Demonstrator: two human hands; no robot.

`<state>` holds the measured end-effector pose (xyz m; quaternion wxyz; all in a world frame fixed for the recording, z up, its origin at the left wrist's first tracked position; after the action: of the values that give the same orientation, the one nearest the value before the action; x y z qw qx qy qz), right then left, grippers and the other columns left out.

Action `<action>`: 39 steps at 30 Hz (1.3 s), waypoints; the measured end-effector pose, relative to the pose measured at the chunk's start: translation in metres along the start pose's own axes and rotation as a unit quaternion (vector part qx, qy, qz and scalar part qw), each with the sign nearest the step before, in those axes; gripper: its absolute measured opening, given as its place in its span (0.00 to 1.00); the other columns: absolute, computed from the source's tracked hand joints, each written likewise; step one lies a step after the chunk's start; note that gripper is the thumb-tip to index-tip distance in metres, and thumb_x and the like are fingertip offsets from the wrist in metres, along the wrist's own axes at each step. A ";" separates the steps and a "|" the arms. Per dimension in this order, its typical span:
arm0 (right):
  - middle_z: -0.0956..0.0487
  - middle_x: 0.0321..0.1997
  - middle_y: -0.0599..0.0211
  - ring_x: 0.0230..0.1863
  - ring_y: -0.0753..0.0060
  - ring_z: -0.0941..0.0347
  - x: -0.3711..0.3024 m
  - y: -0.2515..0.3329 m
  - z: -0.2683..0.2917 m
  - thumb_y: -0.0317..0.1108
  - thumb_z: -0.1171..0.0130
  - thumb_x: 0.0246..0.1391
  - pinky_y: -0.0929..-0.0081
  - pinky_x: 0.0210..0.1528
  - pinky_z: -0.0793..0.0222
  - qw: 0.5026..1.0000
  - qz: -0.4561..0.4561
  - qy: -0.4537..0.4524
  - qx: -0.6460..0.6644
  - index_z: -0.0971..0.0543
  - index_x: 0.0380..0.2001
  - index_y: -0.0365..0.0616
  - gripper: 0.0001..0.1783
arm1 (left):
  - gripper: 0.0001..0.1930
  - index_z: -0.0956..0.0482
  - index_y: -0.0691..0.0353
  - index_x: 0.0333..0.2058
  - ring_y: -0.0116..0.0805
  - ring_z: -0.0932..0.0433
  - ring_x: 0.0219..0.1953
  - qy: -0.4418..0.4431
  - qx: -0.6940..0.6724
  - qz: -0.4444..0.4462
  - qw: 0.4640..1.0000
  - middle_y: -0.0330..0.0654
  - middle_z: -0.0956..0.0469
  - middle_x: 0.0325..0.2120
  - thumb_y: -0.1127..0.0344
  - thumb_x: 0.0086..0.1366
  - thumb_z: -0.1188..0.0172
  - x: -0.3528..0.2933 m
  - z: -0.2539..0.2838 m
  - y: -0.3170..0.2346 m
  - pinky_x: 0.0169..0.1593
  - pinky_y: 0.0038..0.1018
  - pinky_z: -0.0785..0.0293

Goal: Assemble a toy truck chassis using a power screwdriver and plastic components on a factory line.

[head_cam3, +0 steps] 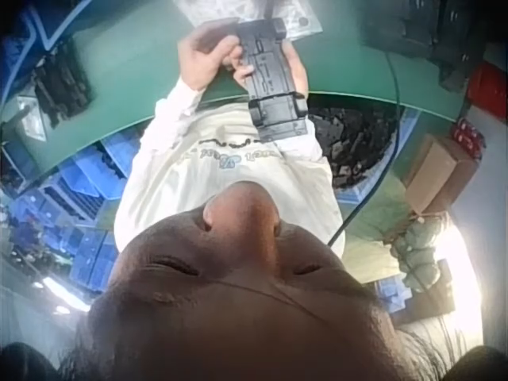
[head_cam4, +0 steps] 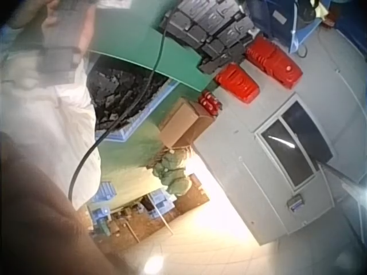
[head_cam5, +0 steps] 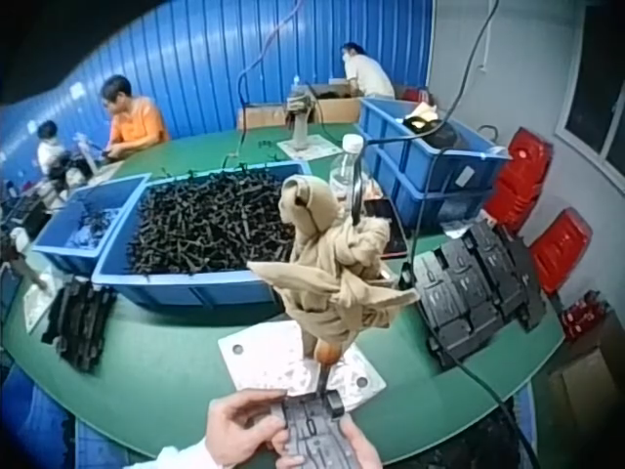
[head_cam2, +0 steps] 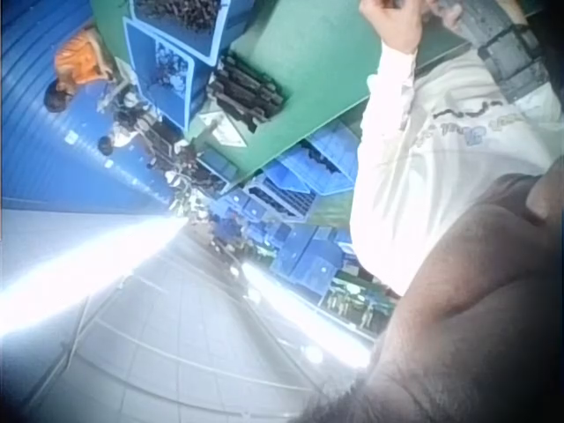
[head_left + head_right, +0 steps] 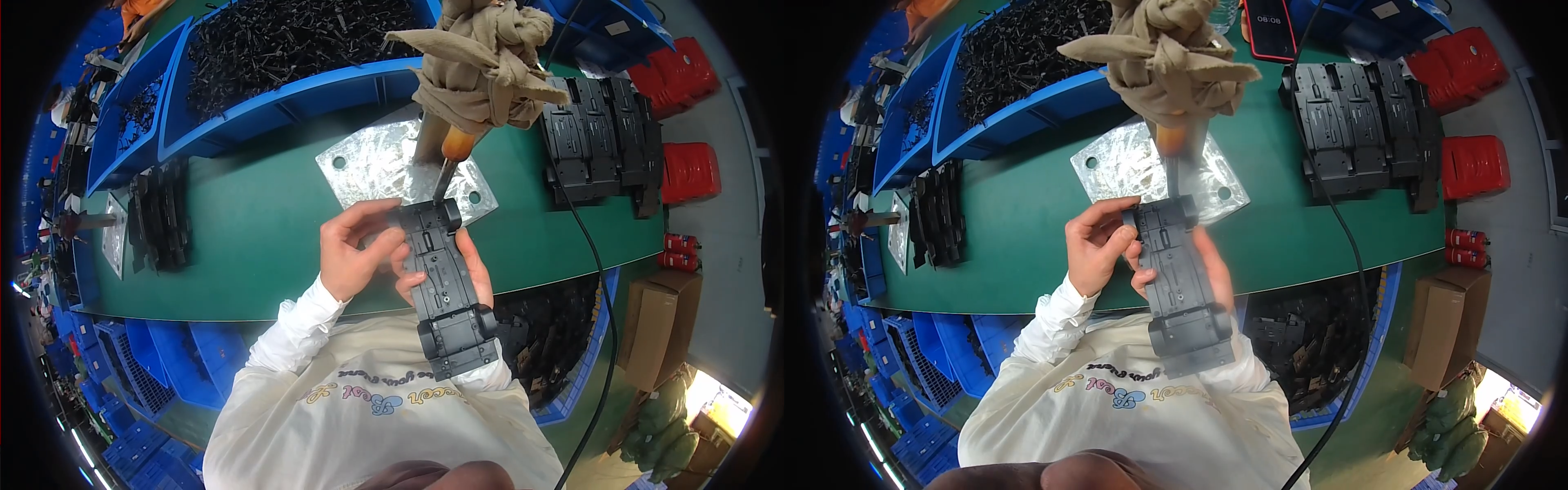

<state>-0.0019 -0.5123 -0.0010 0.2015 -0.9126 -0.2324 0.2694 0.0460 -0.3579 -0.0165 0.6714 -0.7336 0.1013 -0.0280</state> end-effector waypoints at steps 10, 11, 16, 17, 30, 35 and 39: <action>0.30 0.57 0.51 0.54 0.53 0.32 0.001 0.000 0.001 0.52 0.56 0.66 0.65 0.43 0.33 0.998 -0.011 0.053 -0.011 0.36 0.62 0.40 0.31 | 0.18 0.24 0.73 0.50 0.21 0.25 0.34 0.001 -0.003 -0.003 1.000 0.39 0.22 0.34 0.78 0.60 0.42 0.000 0.000 -0.001 0.41 0.20 0.27; 0.30 0.57 0.51 0.54 0.53 0.32 0.001 0.000 0.001 0.52 0.56 0.66 0.65 0.44 0.33 0.998 -0.010 0.054 -0.011 0.36 0.62 0.40 0.31 | 0.18 0.24 0.73 0.50 0.21 0.25 0.34 0.001 -0.003 -0.003 1.000 0.39 0.22 0.34 0.78 0.60 0.42 0.000 0.000 -0.001 0.41 0.20 0.27; 0.29 0.58 0.55 0.54 0.55 0.35 0.000 0.000 0.000 0.49 0.51 0.64 0.66 0.40 0.33 1.000 -0.002 0.009 -0.002 0.31 0.60 0.45 0.27 | 0.17 0.24 0.73 0.50 0.21 0.25 0.33 -0.003 -0.002 0.001 1.000 0.39 0.22 0.34 0.78 0.60 0.42 0.000 0.000 -0.001 0.41 0.19 0.27; 0.29 0.58 0.55 0.54 0.55 0.35 0.000 0.000 0.000 0.49 0.51 0.64 0.66 0.40 0.33 1.000 -0.001 0.008 -0.004 0.31 0.60 0.45 0.27 | 0.17 0.24 0.73 0.50 0.21 0.25 0.33 -0.003 -0.002 0.000 1.000 0.39 0.22 0.34 0.78 0.60 0.42 0.000 0.000 -0.001 0.41 0.19 0.27; 0.29 0.58 0.55 0.54 0.56 0.35 0.000 0.001 0.000 0.50 0.50 0.64 0.66 0.40 0.34 1.000 -0.006 0.004 0.000 0.30 0.59 0.45 0.27 | 0.18 0.24 0.73 0.50 0.21 0.26 0.32 -0.004 0.002 -0.001 1.000 0.39 0.22 0.33 0.77 0.60 0.42 0.000 -0.001 -0.001 0.40 0.19 0.27; 0.29 0.56 0.51 0.54 0.54 0.32 0.001 0.000 0.000 0.52 0.56 0.66 0.66 0.44 0.33 0.999 -0.010 0.052 -0.010 0.36 0.62 0.40 0.31 | 0.18 0.24 0.73 0.50 0.20 0.26 0.32 -0.003 -0.002 0.001 1.000 0.39 0.22 0.32 0.76 0.60 0.42 0.001 -0.001 -0.002 0.40 0.19 0.27; 0.29 0.57 0.51 0.54 0.54 0.32 0.001 0.000 0.001 0.52 0.56 0.66 0.66 0.43 0.33 0.998 -0.007 0.052 -0.015 0.36 0.62 0.40 0.31 | 0.18 0.24 0.73 0.50 0.20 0.26 0.31 -0.003 0.002 -0.002 1.000 0.38 0.22 0.32 0.76 0.60 0.42 0.000 0.000 -0.002 0.40 0.19 0.27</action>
<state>-0.0018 -0.5116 -0.0016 0.2017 -0.9267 -0.2316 0.2164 0.0465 -0.3581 -0.0149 0.6734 -0.7323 0.0977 -0.0278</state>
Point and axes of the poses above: each hand's wrist, its own x-axis towards the middle knuckle, its own z-axis out of the back of the hand, y = z × x, the point moved 1 cm from there along x, towards the middle knuckle
